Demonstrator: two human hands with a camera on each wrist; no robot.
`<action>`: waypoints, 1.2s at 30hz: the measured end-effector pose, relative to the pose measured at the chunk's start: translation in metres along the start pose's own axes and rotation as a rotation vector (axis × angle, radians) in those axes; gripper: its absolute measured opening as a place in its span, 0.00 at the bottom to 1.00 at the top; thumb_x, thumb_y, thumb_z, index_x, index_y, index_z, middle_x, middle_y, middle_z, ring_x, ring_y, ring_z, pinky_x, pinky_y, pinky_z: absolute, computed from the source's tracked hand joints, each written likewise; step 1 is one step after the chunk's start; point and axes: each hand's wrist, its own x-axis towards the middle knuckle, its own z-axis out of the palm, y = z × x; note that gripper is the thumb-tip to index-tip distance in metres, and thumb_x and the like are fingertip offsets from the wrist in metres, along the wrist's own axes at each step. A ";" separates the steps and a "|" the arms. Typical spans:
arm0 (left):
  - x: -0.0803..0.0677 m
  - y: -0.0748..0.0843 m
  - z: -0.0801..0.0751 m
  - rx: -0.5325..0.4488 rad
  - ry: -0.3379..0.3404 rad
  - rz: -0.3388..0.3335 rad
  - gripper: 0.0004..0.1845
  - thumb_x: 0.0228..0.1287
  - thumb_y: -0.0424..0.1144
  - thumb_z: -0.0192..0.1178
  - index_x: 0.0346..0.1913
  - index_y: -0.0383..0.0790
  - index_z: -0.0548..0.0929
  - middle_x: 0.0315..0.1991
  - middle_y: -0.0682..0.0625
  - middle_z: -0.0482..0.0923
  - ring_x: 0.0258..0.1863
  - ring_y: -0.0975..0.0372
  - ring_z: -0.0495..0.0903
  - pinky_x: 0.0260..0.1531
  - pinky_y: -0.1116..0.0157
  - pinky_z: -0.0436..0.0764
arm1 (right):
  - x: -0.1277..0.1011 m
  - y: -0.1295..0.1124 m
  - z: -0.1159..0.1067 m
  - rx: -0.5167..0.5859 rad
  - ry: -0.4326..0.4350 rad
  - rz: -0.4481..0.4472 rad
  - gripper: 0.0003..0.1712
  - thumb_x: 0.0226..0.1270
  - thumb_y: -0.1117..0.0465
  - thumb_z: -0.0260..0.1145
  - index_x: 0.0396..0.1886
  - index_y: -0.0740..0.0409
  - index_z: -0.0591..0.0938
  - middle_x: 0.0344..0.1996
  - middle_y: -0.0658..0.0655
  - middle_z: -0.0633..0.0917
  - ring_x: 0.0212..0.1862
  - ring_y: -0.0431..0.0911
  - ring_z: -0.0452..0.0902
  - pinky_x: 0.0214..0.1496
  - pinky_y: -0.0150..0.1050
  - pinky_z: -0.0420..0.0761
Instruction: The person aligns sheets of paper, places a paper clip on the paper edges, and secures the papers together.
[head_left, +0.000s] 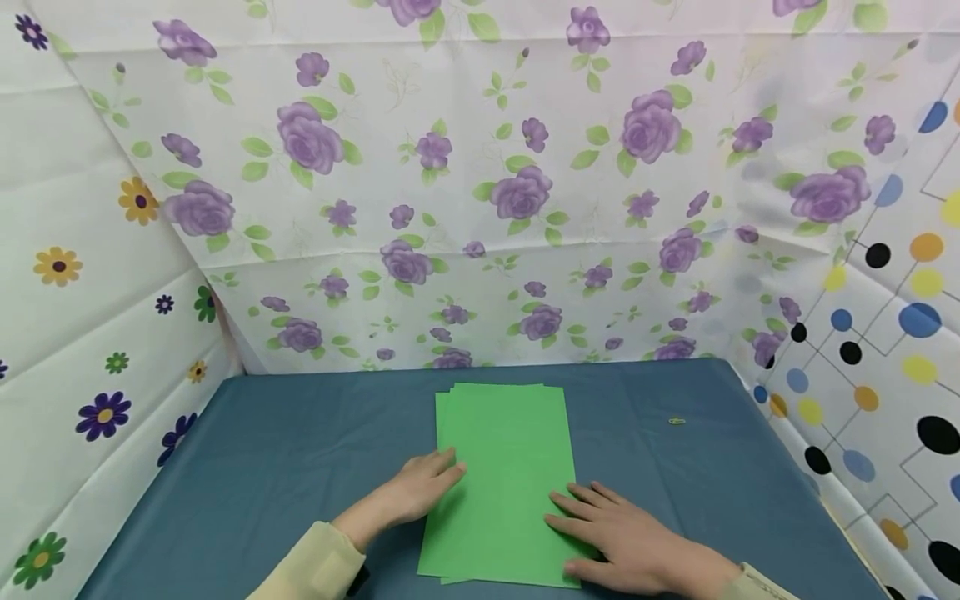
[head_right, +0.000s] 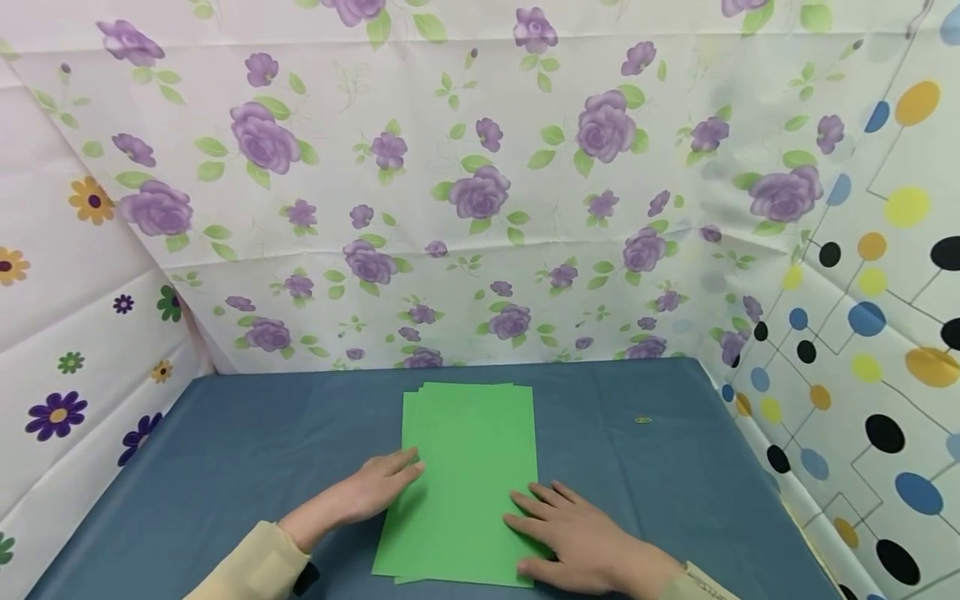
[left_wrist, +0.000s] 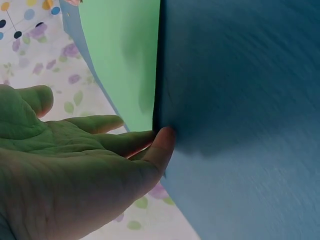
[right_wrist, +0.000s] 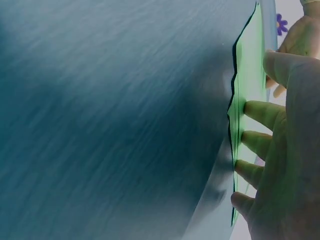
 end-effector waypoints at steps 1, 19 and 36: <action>0.001 0.001 0.001 -0.002 -0.007 0.002 0.36 0.83 0.57 0.42 0.78 0.33 0.63 0.77 0.33 0.57 0.77 0.34 0.47 0.72 0.33 0.50 | -0.002 0.001 0.000 0.002 0.005 0.002 0.34 0.81 0.36 0.49 0.81 0.38 0.63 0.80 0.52 0.60 0.79 0.60 0.54 0.73 0.68 0.57; -0.005 -0.013 -0.034 -0.564 -0.032 -0.160 0.50 0.77 0.67 0.47 0.78 0.23 0.53 0.74 0.25 0.58 0.72 0.35 0.62 0.66 0.48 0.73 | 0.016 0.001 -0.033 0.807 0.276 0.515 0.43 0.81 0.34 0.48 0.79 0.61 0.63 0.74 0.66 0.67 0.74 0.64 0.63 0.72 0.62 0.66; -0.017 -0.027 -0.039 -0.981 -0.211 -0.216 0.54 0.80 0.67 0.37 0.76 0.16 0.39 0.75 0.19 0.47 0.75 0.33 0.53 0.73 0.44 0.61 | 0.013 0.026 -0.053 1.465 0.214 0.707 0.57 0.79 0.29 0.44 0.77 0.80 0.50 0.73 0.81 0.59 0.73 0.70 0.59 0.72 0.57 0.70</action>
